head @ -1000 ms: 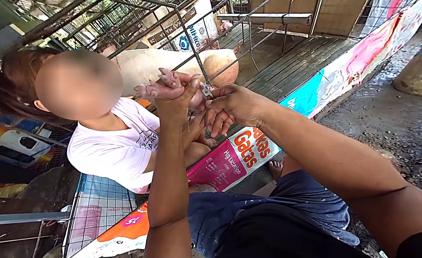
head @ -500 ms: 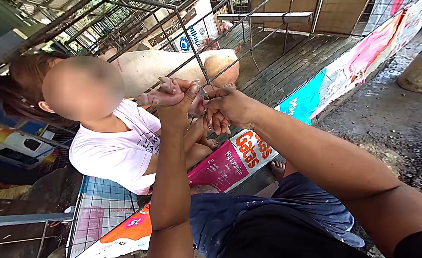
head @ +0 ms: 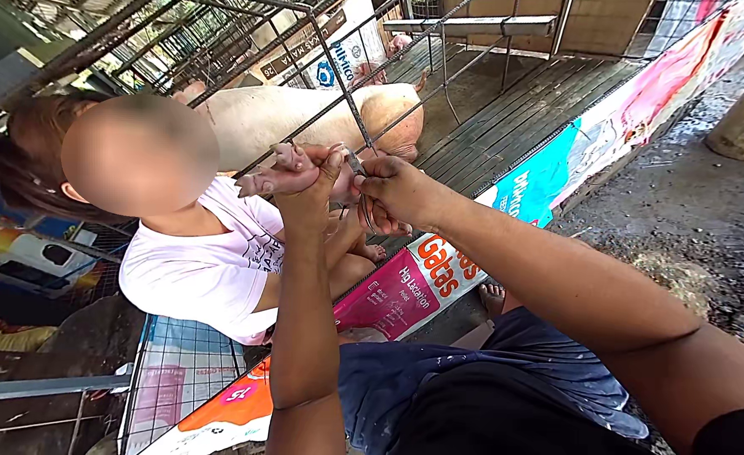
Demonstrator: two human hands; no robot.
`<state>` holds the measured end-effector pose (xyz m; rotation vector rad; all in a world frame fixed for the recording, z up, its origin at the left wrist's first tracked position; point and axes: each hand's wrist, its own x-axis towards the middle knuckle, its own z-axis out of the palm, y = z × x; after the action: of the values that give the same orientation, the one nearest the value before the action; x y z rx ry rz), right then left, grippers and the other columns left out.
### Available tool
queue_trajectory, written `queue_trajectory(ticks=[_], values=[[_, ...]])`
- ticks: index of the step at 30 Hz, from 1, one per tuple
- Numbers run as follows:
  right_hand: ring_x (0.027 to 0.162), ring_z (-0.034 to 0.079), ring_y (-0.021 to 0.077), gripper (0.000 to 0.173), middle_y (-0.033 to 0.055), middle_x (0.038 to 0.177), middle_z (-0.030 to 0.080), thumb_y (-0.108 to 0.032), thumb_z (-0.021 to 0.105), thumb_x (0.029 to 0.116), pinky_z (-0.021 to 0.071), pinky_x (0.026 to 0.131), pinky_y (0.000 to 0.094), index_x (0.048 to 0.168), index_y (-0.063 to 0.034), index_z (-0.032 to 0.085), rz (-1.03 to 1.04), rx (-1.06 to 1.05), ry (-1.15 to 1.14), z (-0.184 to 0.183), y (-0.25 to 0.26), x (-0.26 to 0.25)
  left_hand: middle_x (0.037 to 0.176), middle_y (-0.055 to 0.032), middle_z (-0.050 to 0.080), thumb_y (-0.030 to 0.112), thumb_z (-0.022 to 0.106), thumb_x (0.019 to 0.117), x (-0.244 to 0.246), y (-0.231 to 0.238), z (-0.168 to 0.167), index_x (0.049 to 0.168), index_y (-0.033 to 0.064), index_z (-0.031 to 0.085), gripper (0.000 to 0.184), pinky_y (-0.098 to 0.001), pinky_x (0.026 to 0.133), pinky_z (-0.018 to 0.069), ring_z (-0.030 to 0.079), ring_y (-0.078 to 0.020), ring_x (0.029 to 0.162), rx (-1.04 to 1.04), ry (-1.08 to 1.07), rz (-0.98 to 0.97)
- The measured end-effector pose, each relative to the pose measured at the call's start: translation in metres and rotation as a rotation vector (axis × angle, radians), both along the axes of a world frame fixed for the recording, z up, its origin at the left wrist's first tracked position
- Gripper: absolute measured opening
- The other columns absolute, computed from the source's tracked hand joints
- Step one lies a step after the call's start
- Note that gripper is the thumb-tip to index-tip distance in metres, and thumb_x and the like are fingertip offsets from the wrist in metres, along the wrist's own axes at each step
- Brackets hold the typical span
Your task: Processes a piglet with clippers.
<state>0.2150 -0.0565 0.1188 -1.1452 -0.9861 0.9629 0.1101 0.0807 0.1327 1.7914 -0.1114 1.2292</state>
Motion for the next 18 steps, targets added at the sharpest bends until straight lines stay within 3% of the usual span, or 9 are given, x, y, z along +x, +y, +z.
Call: queue_trajectory(ticks=[4, 14, 18], values=[[0.033, 0.05, 0.0146, 0.03, 0.0115, 0.054, 0.059, -0.027, 0.042, 0.1119, 0.0393, 0.031, 0.0244, 0.101, -0.0039, 0.058, -0.05, -0.012, -0.032, -0.014, 0.0, -0.001, 0.094, -0.0014, 0.073, -0.004, 0.076, 0.0869, 0.001, 0.004, -0.005, 0.102, 0.0065, 0.065, 0.021, -0.0323, 0.087, 0.0604, 0.071, -0.013, 0.09, -0.025, -0.009, -0.009], [0.042, 0.053, 0.0124, 0.026, 0.0121, 0.071, 0.067, -0.02, 0.04, 0.1122, 0.0428, 0.038, 0.023, 0.107, -0.001, 0.058, 0.001, -0.051, -0.078, -0.001, 0.009, 0.0, 0.092, -0.0019, 0.072, -0.004, 0.074, 0.0879, 0.001, 0.01, 0.0, 0.101, 0.0048, 0.064, 0.019, -0.0315, 0.084, 0.0602, 0.071, -0.0124, 0.087, 0.043, -0.037, 0.059], [0.041, 0.051, 0.0101, 0.026, 0.0098, 0.07, 0.065, -0.021, 0.04, 0.1118, 0.0404, 0.038, 0.0212, 0.111, -0.0013, 0.058, 0.069, -0.061, -0.08, 0.006, 0.007, 0.009, 0.091, -0.0053, 0.071, -0.004, 0.075, 0.0869, -0.002, 0.008, 0.004, 0.102, 0.0017, 0.062, 0.021, -0.0324, 0.083, 0.0602, 0.07, -0.0144, 0.086, 0.033, -0.021, 0.132]])
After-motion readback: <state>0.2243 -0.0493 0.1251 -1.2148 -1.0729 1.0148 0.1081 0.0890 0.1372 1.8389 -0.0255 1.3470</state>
